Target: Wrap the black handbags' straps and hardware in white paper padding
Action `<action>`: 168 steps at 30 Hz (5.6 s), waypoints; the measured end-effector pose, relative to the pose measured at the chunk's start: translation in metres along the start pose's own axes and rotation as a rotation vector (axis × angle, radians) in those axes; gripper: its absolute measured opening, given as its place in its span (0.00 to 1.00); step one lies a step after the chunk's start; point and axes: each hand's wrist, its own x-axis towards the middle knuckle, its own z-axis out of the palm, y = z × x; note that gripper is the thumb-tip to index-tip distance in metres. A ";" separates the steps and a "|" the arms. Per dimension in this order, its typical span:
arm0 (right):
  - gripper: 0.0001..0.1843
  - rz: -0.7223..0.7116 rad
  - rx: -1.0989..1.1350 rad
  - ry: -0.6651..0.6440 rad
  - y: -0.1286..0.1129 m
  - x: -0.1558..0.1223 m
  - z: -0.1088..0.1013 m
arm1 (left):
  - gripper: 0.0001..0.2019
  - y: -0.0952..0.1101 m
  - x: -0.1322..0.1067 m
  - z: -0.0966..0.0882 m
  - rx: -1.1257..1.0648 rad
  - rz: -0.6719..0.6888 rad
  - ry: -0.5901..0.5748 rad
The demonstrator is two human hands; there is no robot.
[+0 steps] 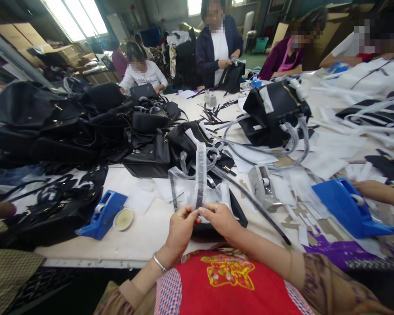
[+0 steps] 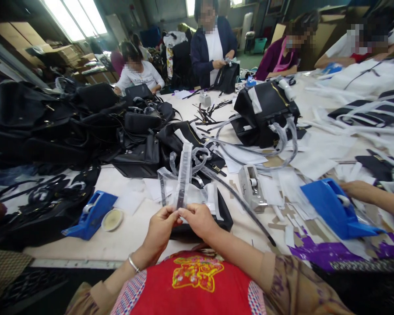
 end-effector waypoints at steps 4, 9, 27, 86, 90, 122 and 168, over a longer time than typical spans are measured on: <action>0.22 0.100 0.141 0.066 -0.001 0.008 0.005 | 0.11 -0.001 -0.004 0.003 0.188 0.115 -0.018; 0.20 -0.275 -0.160 0.003 0.001 0.009 -0.008 | 0.17 0.007 0.004 -0.009 -0.039 -0.041 -0.179; 0.24 0.400 0.541 -0.285 0.003 0.017 -0.019 | 0.13 0.009 0.000 -0.001 0.418 0.290 -0.141; 0.24 0.246 0.384 -0.406 0.012 0.027 -0.026 | 0.13 0.003 0.017 -0.003 0.334 0.130 -0.227; 0.26 0.426 0.522 -0.263 0.011 0.036 -0.015 | 0.16 0.005 0.016 -0.003 0.506 0.247 -0.204; 0.19 0.025 0.152 -0.281 0.042 0.099 -0.018 | 0.20 0.007 0.104 0.009 -0.046 -0.446 -0.129; 0.14 0.552 0.718 -0.274 0.048 0.078 0.002 | 0.11 -0.010 0.066 0.008 0.398 -0.067 0.040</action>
